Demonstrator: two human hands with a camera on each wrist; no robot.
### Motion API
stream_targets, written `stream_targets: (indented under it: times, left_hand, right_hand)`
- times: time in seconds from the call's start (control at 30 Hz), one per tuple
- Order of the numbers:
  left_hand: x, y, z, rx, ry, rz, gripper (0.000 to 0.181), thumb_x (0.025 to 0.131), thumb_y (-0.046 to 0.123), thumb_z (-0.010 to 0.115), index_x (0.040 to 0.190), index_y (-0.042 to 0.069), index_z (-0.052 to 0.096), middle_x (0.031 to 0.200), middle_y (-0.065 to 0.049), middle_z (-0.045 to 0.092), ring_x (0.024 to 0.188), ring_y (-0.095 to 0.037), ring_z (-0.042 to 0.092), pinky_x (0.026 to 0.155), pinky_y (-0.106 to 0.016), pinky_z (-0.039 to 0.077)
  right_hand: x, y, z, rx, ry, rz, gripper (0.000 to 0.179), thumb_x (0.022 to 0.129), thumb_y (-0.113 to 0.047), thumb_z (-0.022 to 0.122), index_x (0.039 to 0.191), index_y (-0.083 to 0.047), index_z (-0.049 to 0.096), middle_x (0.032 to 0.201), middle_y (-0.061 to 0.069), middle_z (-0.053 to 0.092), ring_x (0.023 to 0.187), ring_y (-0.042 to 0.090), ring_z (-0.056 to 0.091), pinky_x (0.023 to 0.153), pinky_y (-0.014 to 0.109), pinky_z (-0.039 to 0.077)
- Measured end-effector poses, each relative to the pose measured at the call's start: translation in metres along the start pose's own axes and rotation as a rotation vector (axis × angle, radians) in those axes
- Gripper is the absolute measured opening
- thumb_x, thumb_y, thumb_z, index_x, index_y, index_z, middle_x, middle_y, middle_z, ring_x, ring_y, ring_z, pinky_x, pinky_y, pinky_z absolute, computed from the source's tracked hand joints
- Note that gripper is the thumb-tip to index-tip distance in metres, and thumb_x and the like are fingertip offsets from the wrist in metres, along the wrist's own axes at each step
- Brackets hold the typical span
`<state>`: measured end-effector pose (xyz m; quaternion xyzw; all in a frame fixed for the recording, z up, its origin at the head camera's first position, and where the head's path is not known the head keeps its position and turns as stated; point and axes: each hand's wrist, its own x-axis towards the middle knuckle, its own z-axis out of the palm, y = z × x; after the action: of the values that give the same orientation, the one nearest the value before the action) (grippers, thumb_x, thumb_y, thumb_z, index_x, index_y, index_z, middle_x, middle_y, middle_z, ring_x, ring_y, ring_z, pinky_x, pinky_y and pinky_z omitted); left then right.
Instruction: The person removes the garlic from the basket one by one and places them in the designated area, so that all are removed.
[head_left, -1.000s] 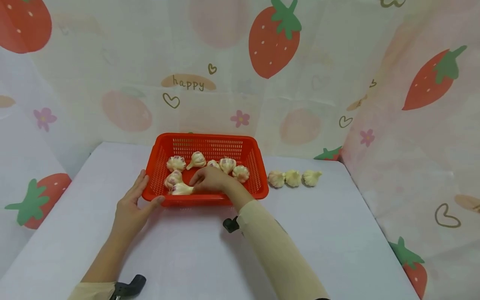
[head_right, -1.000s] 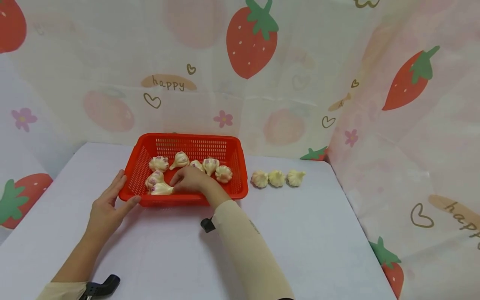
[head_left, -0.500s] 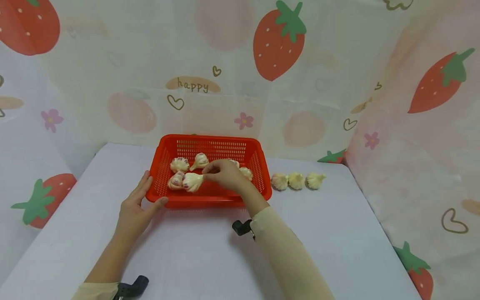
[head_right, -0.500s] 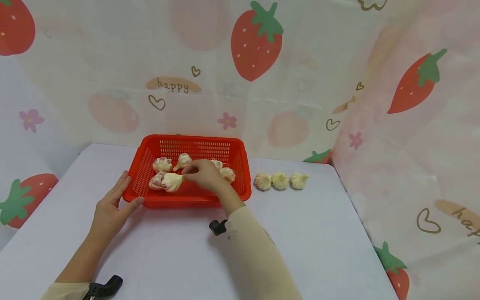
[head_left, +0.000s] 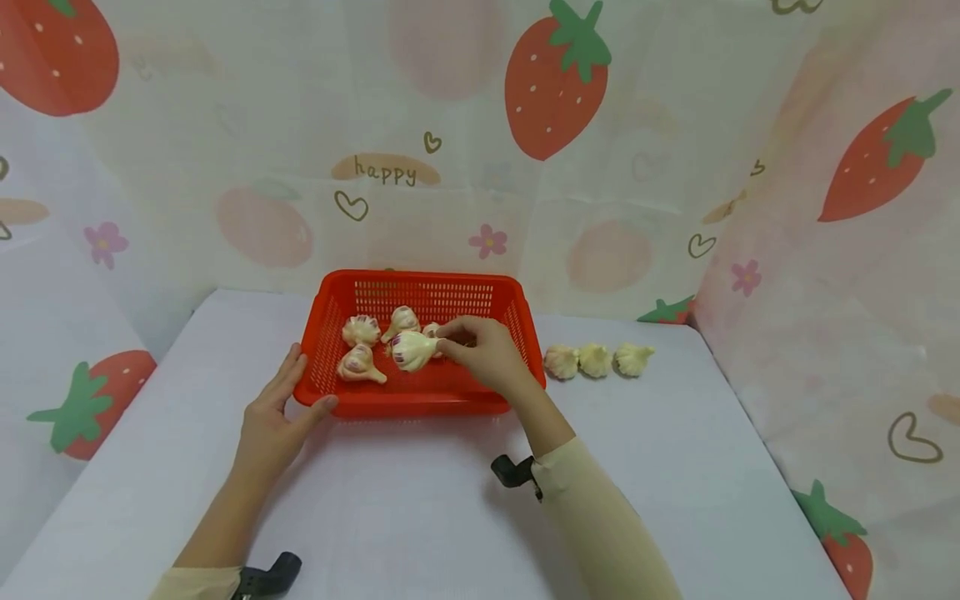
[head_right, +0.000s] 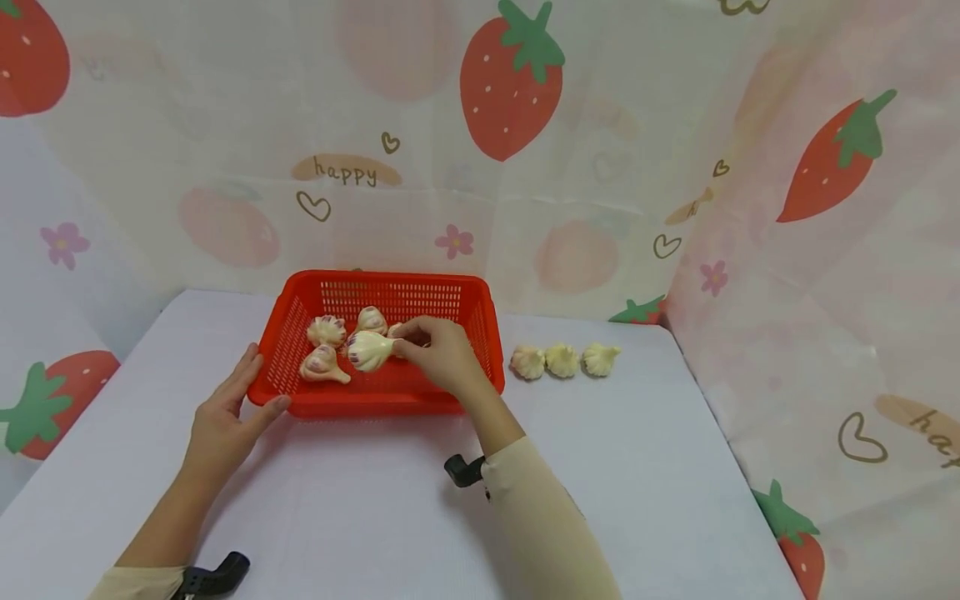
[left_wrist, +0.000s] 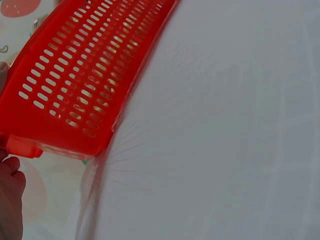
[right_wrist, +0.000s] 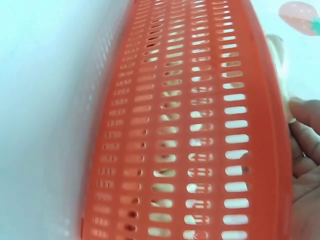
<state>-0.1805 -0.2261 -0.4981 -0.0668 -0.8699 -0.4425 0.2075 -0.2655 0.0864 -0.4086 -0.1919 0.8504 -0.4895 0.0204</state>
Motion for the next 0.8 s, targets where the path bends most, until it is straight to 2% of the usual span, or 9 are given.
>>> stream_targets:
  times: [0.13, 0.27, 0.43, 0.6, 0.8]
  left_hand:
    - [0.001, 0.001, 0.0, 0.002, 0.008, 0.013, 0.083, 0.09, 0.035, 0.08, 0.159, 0.018, 0.038, 0.166, -0.002, 0.034, 0.153, -0.024, 0.033, 0.103, 0.001, 0.025]
    - [0.001, 0.001, 0.001, 0.005, 0.009, 0.016, 0.083, 0.09, 0.034, 0.081, 0.159, 0.018, 0.038, 0.166, -0.002, 0.034, 0.153, -0.024, 0.033, 0.103, 0.0, 0.025]
    - [0.001, 0.001, 0.003, 0.005, 0.006, 0.011, 0.083, 0.09, 0.034, 0.08, 0.159, 0.018, 0.038, 0.166, -0.002, 0.034, 0.153, -0.024, 0.033, 0.103, 0.0, 0.025]
    - [0.001, 0.001, 0.003, 0.002, 0.012, 0.017, 0.083, 0.09, 0.034, 0.081, 0.159, 0.017, 0.038, 0.166, -0.003, 0.035, 0.153, -0.024, 0.033, 0.103, 0.0, 0.025]
    - [0.0, 0.0, 0.001, -0.001, 0.019, 0.021, 0.082, 0.09, 0.033, 0.081, 0.159, 0.017, 0.039, 0.165, -0.003, 0.035, 0.153, -0.023, 0.034, 0.104, 0.0, 0.026]
  right_hand:
    - [-0.01, 0.003, -0.006, -0.006, 0.088, -0.053, 0.013, 0.094, -0.027, 0.076, 0.105, -0.019, 0.076, 0.092, -0.006, 0.074, 0.085, 0.021, 0.069, 0.07, 0.031, 0.059]
    - [-0.021, 0.006, -0.012, -0.031, 0.158, -0.079, 0.016, 0.094, -0.026, 0.077, 0.106, -0.017, 0.077, 0.097, -0.008, 0.075, 0.089, 0.013, 0.07, 0.077, 0.03, 0.061]
    - [-0.035, 0.01, -0.024, -0.027, 0.211, -0.081, 0.019, 0.094, -0.025, 0.077, 0.108, -0.013, 0.078, 0.097, -0.004, 0.076, 0.09, 0.017, 0.07, 0.081, 0.03, 0.06]
    - [-0.049, 0.014, -0.038, -0.034, 0.261, -0.094, 0.018, 0.094, -0.026, 0.077, 0.109, -0.015, 0.078, 0.099, -0.004, 0.075, 0.092, 0.015, 0.068, 0.086, 0.035, 0.059]
    - [-0.064, 0.019, -0.055, -0.064, 0.309, -0.102, 0.018, 0.095, -0.025, 0.076, 0.109, -0.015, 0.078, 0.102, -0.002, 0.076, 0.094, 0.016, 0.067, 0.087, 0.037, 0.06]
